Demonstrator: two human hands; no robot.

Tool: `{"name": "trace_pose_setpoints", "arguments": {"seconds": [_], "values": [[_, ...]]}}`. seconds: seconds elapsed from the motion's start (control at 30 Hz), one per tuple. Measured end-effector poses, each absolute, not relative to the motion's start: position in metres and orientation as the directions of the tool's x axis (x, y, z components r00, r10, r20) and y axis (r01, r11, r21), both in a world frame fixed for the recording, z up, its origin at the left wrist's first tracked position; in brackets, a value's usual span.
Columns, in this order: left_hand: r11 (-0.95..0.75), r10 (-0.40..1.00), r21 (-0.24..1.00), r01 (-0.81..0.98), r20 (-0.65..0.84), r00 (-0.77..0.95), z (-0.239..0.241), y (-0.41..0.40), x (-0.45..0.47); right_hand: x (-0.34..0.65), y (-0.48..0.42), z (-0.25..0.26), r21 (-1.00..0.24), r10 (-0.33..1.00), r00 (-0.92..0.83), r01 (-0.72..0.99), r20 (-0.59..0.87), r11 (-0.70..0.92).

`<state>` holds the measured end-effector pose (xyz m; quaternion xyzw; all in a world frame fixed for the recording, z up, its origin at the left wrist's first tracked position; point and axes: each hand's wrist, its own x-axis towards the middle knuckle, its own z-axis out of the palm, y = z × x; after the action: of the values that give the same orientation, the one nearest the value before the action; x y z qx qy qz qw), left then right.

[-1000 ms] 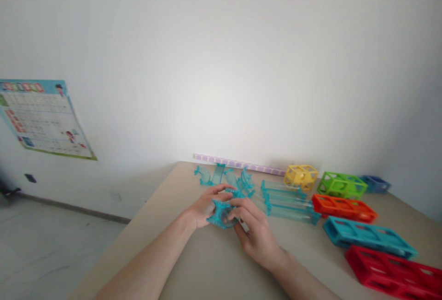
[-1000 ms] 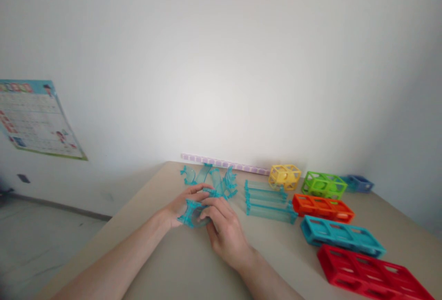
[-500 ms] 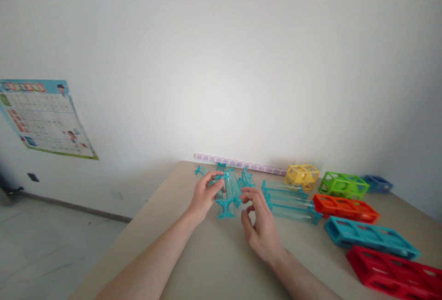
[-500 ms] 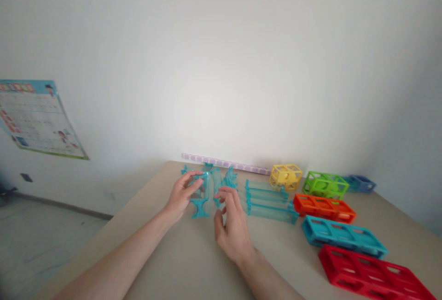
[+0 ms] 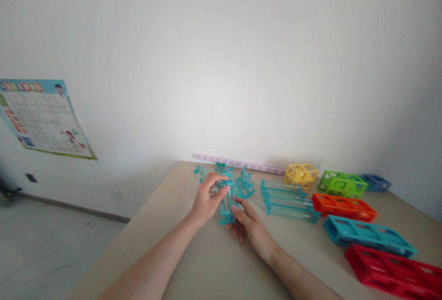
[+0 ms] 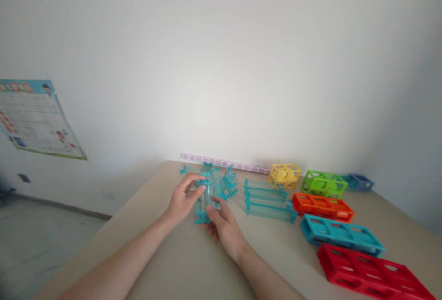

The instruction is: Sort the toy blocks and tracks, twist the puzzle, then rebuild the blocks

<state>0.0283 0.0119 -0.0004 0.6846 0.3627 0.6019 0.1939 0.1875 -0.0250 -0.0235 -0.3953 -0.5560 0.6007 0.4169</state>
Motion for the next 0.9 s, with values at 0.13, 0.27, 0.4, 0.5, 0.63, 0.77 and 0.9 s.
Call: {"name": "trace_pose_setpoints", "arguments": {"seconds": [0.13,0.27,0.4,0.5,0.63,0.77,0.9], "values": [[-0.657,0.731,0.701,0.278,0.682,0.007,0.0,0.01,0.028,0.187,-0.025,-0.021,-0.997,0.935,-0.353,-0.06,-0.015,-0.038],[-0.652,0.734,0.707,0.273,0.679,-0.003,0.002,0.008,0.029,0.186,-0.025,-0.019,-0.998,0.929,-0.371,-0.052,-0.019,-0.041],[-0.643,0.738,0.716,0.27,0.674,-0.028,0.006,0.006,0.03,0.187,-0.025,-0.021,-0.999,0.922,-0.387,-0.042,-0.012,-0.031],[-0.635,0.746,0.738,0.229,0.663,-0.067,0.005,0.008,0.03,0.187,-0.026,-0.023,-0.999,0.93,-0.367,-0.048,0.0,-0.019],[-0.513,0.833,0.85,0.121,0.527,-0.169,0.001,0.016,0.029,0.186,-0.027,-0.023,-0.993,0.951,-0.288,-0.058,0.113,0.1],[-0.417,0.885,0.908,0.04,0.416,-0.21,0.0,0.021,0.029,0.185,-0.026,-0.022,-0.974,0.937,-0.27,-0.02,0.223,0.226],[-0.384,0.903,0.923,0.014,0.379,-0.204,0.001,0.02,0.03,0.186,-0.026,-0.024,-0.951,0.913,-0.296,0.038,0.282,0.306]]}}
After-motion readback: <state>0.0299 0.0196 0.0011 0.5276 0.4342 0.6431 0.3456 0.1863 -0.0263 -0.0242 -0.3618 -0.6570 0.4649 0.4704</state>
